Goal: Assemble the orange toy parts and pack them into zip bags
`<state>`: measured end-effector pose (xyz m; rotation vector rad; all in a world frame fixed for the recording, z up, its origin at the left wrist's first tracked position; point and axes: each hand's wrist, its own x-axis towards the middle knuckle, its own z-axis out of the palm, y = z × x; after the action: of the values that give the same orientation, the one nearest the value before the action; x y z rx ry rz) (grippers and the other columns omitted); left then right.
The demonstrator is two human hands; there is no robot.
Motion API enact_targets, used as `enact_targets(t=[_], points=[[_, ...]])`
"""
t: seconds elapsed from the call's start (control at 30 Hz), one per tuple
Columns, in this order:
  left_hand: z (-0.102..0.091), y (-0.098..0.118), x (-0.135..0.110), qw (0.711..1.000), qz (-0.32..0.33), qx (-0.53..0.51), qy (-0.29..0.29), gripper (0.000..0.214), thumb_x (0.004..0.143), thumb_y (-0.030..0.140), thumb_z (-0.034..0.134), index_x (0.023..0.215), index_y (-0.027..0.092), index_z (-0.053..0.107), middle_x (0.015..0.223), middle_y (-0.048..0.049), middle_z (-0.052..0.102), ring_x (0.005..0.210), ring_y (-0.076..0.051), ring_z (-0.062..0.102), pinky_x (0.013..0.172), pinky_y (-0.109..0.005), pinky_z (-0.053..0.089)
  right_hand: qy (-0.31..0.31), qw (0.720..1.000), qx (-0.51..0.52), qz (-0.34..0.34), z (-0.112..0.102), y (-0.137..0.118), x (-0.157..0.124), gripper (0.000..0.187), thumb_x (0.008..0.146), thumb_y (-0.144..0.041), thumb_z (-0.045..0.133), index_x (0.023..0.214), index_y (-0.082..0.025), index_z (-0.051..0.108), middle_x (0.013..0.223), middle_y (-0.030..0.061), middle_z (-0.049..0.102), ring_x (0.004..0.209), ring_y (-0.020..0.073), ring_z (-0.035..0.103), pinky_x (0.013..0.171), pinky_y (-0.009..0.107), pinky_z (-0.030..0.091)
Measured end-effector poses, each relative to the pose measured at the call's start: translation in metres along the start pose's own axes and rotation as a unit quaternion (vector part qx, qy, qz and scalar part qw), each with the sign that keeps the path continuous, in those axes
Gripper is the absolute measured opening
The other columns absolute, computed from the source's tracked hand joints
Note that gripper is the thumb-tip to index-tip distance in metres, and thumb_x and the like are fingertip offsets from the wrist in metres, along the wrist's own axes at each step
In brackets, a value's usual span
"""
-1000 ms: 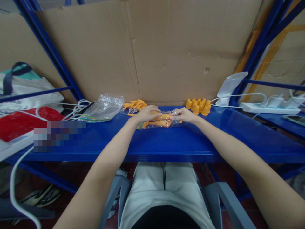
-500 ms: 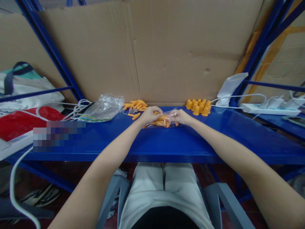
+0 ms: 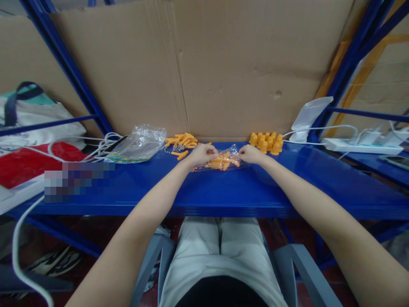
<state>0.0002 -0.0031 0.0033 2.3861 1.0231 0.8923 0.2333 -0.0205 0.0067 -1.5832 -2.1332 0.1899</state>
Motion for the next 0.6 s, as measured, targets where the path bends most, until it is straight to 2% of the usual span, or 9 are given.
enact_targets(t=[0.1,0.17,0.3,0.4,0.5,0.6], points=[[0.000,-0.001,0.000,1.000,0.000,-0.003,0.000,0.007,0.077,0.018,0.064,0.074,0.014,0.069,0.088,-0.0077,0.074,0.088,-0.018,0.068,0.086,-0.032,0.051,-0.039,0.998,0.035,0.043,-0.001,-0.003,-0.003,0.035,0.078,-0.026,0.059,0.044,-0.017,0.054,0.043,-0.0026,0.041,0.047,0.0095,0.039,0.049,0.025,0.027],[0.000,-0.002,0.000,1.000,0.000,-0.007,0.001,0.007,0.077,0.019,0.064,0.075,0.014,0.070,0.089,-0.0078,0.075,0.088,-0.018,0.068,0.086,-0.032,0.051,-0.049,0.994,0.076,0.067,-0.002,-0.006,-0.006,0.037,0.078,-0.028,0.060,0.043,-0.017,0.052,0.043,-0.0038,0.039,0.046,0.0083,0.035,0.048,0.025,0.025],[-0.001,-0.001,-0.001,1.000,0.003,-0.010,0.005,0.007,0.076,0.018,0.065,0.073,0.014,0.070,0.089,-0.0082,0.075,0.087,-0.018,0.069,0.086,-0.033,0.051,-0.054,0.975,0.185,0.113,-0.005,-0.012,-0.012,0.028,0.074,-0.024,0.065,0.049,-0.016,0.056,0.048,-0.0034,0.047,0.048,0.0077,0.036,0.047,0.024,0.026],[-0.001,-0.001,-0.001,1.000,0.012,-0.010,0.026,0.007,0.075,0.018,0.066,0.072,0.014,0.071,0.087,-0.0078,0.075,0.087,-0.019,0.069,0.088,-0.035,0.051,-0.060,0.952,0.265,0.141,-0.008,-0.016,-0.013,0.025,0.075,-0.018,0.063,0.051,-0.016,0.055,0.045,-0.0032,0.046,0.045,0.0074,0.037,0.044,0.022,0.025],[-0.001,-0.001,0.000,0.998,0.024,-0.017,0.055,0.006,0.074,0.016,0.066,0.071,0.014,0.071,0.086,-0.0076,0.075,0.086,-0.019,0.069,0.089,-0.035,0.051,-0.082,0.929,0.330,0.150,-0.009,-0.018,-0.012,0.024,0.077,-0.016,0.062,0.054,-0.016,0.055,0.043,-0.0036,0.045,0.043,0.0068,0.036,0.041,0.021,0.024],[-0.001,-0.002,0.001,0.997,0.031,-0.026,0.072,0.004,0.073,0.016,0.067,0.070,0.015,0.070,0.087,-0.0072,0.075,0.086,-0.019,0.069,0.089,-0.035,0.051,-0.103,0.903,0.389,0.152,-0.009,-0.018,-0.011,0.018,0.077,-0.015,0.065,0.060,-0.015,0.059,0.048,-0.0024,0.052,0.044,0.0066,0.040,0.042,0.020,0.028]])
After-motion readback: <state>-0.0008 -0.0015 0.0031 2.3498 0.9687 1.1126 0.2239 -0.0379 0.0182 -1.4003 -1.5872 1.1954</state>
